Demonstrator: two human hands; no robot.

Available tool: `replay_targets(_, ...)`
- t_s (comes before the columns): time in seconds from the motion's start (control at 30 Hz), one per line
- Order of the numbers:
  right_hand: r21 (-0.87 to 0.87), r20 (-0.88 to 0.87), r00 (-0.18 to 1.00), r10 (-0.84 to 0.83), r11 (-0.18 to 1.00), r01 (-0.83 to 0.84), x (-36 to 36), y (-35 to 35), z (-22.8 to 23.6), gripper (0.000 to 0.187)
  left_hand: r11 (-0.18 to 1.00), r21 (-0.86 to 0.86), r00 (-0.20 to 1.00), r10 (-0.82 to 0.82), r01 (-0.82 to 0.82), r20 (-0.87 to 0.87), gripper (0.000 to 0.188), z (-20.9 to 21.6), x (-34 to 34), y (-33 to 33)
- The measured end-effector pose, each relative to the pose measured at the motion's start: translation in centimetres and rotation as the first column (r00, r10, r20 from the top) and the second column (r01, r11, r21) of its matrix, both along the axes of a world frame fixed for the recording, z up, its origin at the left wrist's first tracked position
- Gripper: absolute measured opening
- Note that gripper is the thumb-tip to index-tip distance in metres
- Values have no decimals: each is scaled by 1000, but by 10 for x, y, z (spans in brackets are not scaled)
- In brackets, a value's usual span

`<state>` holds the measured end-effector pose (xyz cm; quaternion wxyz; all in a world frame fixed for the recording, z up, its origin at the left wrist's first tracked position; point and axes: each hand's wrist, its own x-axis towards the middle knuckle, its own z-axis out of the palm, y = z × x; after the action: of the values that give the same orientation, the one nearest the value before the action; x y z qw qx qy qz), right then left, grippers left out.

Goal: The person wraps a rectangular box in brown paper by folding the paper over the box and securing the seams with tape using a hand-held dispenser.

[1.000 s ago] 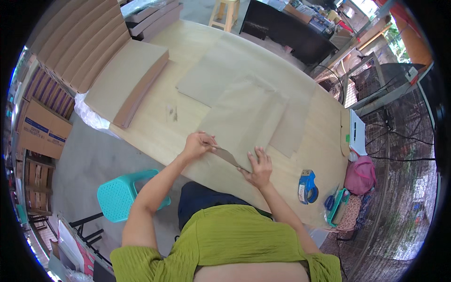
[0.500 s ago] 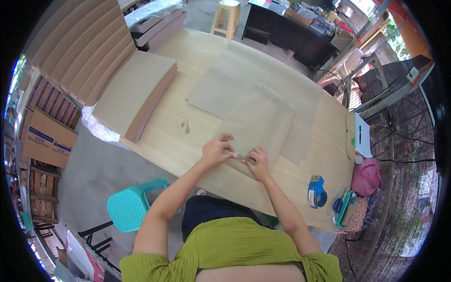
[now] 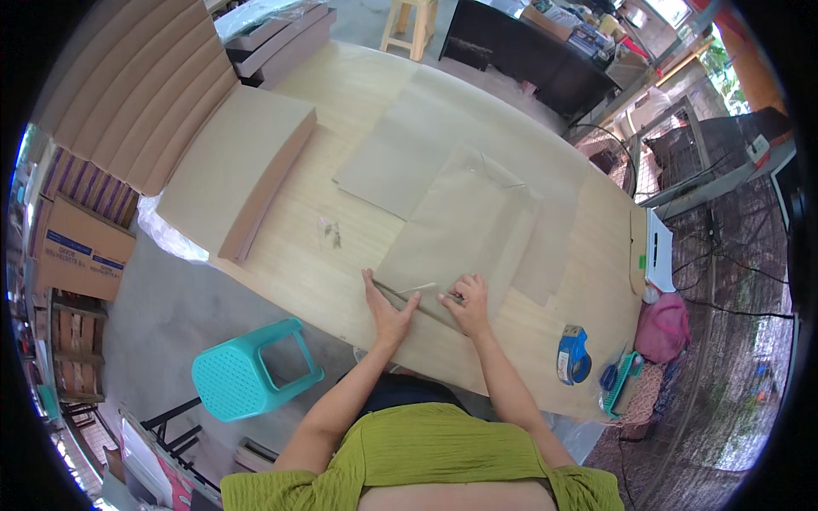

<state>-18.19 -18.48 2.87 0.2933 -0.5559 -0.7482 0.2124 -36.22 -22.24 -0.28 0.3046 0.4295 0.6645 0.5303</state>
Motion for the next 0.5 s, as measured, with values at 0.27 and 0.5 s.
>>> replay_targets(0.27, 85, 405, 904, 136, 979, -186, -24, -11, 10, 64, 994, -109, 991, -15, 1, -131, 104, -5, 9, 1)
replay_targets(0.5, -128, 615, 782, 100, 991, -26, 55, -61, 32, 83, 975, -219, 988, -6, -28, -153, 104, 2, 16, 2)
